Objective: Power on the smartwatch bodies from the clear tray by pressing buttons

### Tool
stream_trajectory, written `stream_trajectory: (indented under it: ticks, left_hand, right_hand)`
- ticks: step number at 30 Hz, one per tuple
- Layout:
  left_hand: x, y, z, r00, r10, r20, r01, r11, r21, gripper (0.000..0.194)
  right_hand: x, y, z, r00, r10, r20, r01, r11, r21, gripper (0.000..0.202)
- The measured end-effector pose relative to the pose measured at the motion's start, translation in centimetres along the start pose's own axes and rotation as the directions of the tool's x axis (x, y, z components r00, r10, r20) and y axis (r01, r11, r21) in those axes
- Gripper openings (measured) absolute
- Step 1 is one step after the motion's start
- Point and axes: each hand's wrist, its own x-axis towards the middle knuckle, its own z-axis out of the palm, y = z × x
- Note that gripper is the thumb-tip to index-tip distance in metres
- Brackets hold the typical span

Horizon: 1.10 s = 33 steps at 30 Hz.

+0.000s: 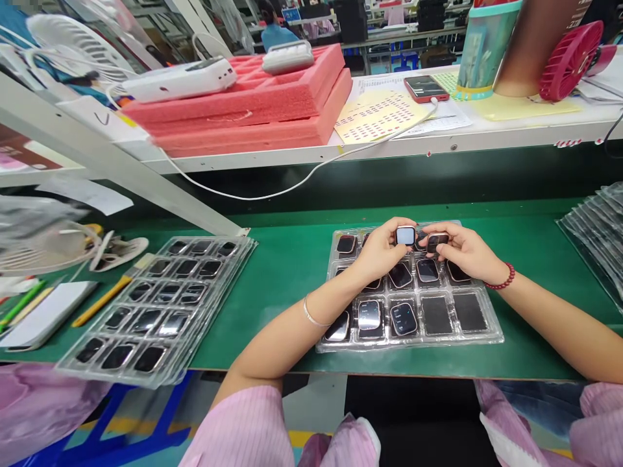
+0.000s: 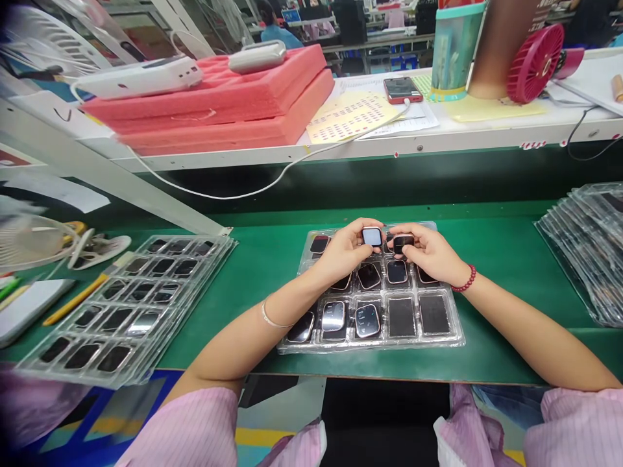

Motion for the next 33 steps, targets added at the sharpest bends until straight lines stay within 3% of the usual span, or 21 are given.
stream_trajectory:
  ticks: [8, 14, 24, 33]
  left_hand:
    - [0.06, -0.34, -0.04, 1.000, -0.003, 0.004, 0.003, 1.000, -0.019, 0.048]
    - [0.04, -0.53, 0.00, 1.000, -0.015, 0.017, 0.016, 0.999, -0.049, 0.048]
    - [0.16, -0.64, -0.12, 0.998, 0.023, 0.051, -0.019, 0.997, -0.074, 0.050]
    - [-0.05, -0.01, -0.03, 0.999, -0.010, 0.038, 0.012, 0.999, -0.045, 0.040]
  right_hand:
    - [0.04, -0.27, 0.00, 1.000, -0.029, 0.002, 0.029, 1.000, -0.005, 0.041]
    - [0.09, -0.16, -0.04, 1.000, 0.015, -0.004, -0.015, 1.000, -0.018, 0.037]
    - [0.14, -0.10, 0.03, 0.998, -0.057, -0.009, 0.057, 0.998, -0.026, 0.048]
    - [-0.06, -0.07, 0.08, 0.999, -0.037, -0.030, 0.036, 0.998, -0.046, 0.037]
